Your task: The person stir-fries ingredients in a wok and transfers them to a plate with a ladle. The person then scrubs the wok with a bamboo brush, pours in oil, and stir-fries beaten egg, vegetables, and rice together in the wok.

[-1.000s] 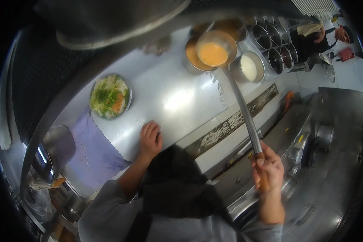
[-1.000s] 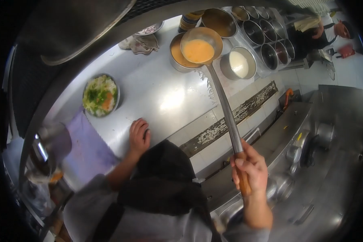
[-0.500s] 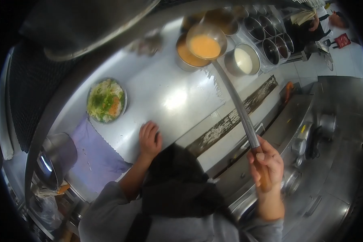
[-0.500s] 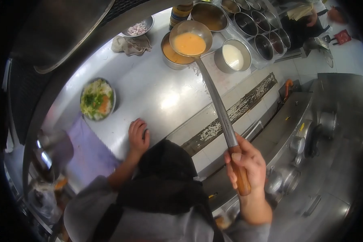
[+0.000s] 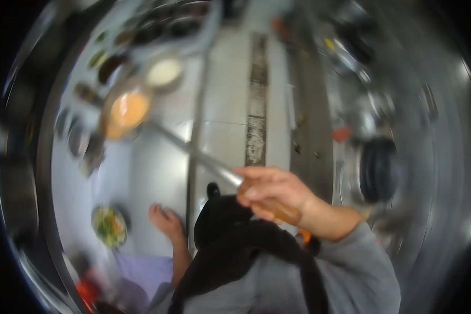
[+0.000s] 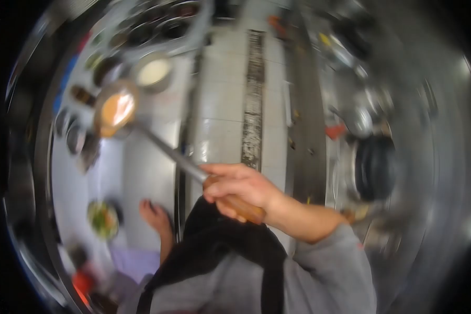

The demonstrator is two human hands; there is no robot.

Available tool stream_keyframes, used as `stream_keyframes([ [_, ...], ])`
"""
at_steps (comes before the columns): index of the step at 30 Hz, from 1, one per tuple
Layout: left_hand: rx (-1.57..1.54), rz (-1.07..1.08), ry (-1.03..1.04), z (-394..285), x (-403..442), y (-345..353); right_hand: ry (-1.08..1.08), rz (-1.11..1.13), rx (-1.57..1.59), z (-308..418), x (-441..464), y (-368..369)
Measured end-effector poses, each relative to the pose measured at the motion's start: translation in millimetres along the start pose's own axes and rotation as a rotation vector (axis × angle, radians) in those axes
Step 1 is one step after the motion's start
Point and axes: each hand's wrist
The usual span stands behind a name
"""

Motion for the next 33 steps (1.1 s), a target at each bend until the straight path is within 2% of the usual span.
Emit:
stream_keyframes([
  [2, 0.063, 0.045, 0.023, -13, -1, -1, 0.008, 0.044, 0.085, -14, -40, -28],
  [7, 0.170, 0.036, 0.214, -9, -12, 9, -0.203, -0.024, 0.207, -61, -157, -103],
  [11, 0.357, 0.039, 0.305, -9, -15, 12, -0.366, -0.169, 0.287, -110, -249, -161],
  [12, 0.337, 0.035, 0.334, -10, -15, 15, -0.411, -0.268, 0.314, -120, -273, -173],
  [14, 0.494, -0.125, 0.463, -10, -17, 21, -0.494, -0.436, 0.376, -142, -319, -197],
  [15, 0.478, -0.128, 0.482, -10, -17, 20, -0.531, -0.505, 0.410, -153, -339, -209],
  [17, 0.577, 0.085, 0.411, -12, -13, 20, -0.590, -0.588, 0.460, -177, -372, -237],
  [19, 0.590, 0.100, 0.349, -24, -14, 30, -0.700, -0.690, 0.496, -198, -403, -264],
  [20, 0.678, 0.111, 0.341, -32, -16, 33, -0.707, -0.691, 0.501, -207, -416, -277],
  [21, 0.766, 0.121, 0.330, -39, -19, 36, -0.728, -0.793, 0.523, -214, -428, -290],
  [22, 0.764, 0.116, 0.332, -45, -23, 38, -0.745, -0.893, 0.542, -220, -438, -304],
  [23, 0.825, 0.183, 0.414, -54, -25, 38, -0.748, -0.890, 0.542, -226, -445, -320],
  [24, 0.885, 0.250, 0.494, -62, -27, 39, -0.766, -0.988, 0.524, -232, -449, -338],
  [26, 0.802, 0.229, 0.411, -92, -28, 45, -0.778, -1.174, 0.485, -238, -452, -369],
  [27, 0.715, 0.213, 0.329, -103, -31, 47, -0.780, -1.171, 0.481, -245, -451, -393],
  [29, 0.621, 0.164, 0.330, -104, -37, 73, -0.731, -1.221, 0.377, -255, -451, -439],
  [30, 0.526, 0.118, 0.334, -109, -39, 81, -0.687, -1.326, 0.371, -249, -453, -441],
  [31, 0.525, 0.117, 0.328, -113, -44, 85, -0.688, -1.325, 0.365, -246, -454, -448],
  [33, 0.412, 0.271, 0.325, -126, -51, 92, -0.666, -1.453, 0.278, -244, -453, -467],
])
Point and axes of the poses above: each hand's wrist, its own x-axis towards the middle knuckle, its own y-axis out of the palm, z = x × y, and after that the axes turned 9 degrees about y, right-handed
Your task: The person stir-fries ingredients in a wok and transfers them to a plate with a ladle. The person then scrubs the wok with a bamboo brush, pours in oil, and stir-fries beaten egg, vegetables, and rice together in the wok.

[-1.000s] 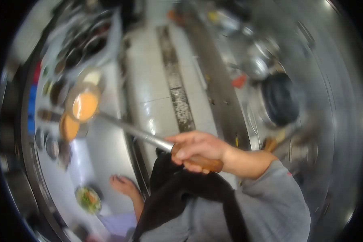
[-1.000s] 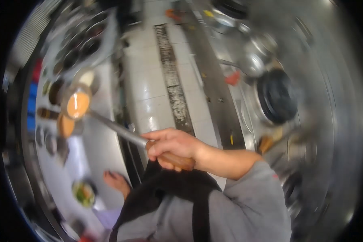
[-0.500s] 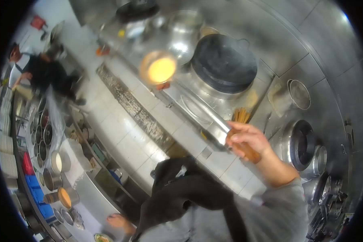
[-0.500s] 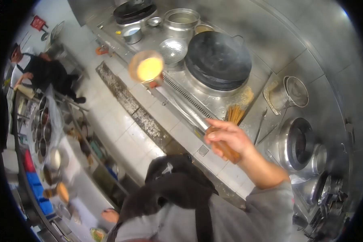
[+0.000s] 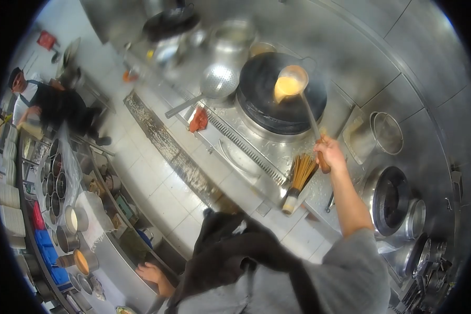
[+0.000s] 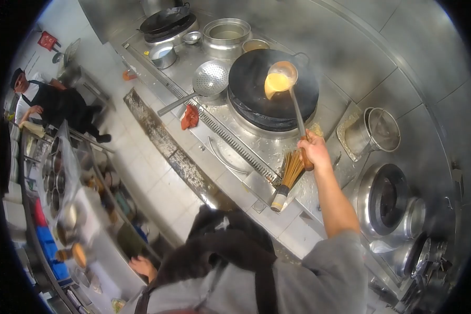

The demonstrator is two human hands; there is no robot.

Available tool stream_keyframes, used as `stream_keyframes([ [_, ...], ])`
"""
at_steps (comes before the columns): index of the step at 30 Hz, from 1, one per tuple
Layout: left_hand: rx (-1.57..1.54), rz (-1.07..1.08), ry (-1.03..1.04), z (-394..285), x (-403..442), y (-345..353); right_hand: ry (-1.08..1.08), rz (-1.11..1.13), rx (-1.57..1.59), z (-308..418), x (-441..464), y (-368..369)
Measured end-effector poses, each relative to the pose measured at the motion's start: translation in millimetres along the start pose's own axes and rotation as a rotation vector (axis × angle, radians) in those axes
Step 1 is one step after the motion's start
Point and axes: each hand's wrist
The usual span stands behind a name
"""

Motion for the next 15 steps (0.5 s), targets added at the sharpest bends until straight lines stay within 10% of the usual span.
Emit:
stream_keyframes([
  [7, -0.029, 0.220, 0.343, -34, -12, 59, -0.187, -0.193, -0.272, 19, 9, -14],
  [12, -0.208, 0.660, 0.342, -58, 28, 104, -0.467, -0.524, -0.776, 54, -34, -9],
  [14, -0.545, 0.607, 0.020, -74, 44, 119, -0.586, -0.665, -0.883, 60, -47, -5],
  [15, -0.465, 0.632, 0.240, -62, 48, 161, -0.590, -0.674, -0.889, 56, -49, -1],
])
Point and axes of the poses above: each hand's wrist, its own x-axis towards the middle knuckle, its own y-axis out of the palm, z = x × y, and after that the axes turned 9 degrees about y, right-handed
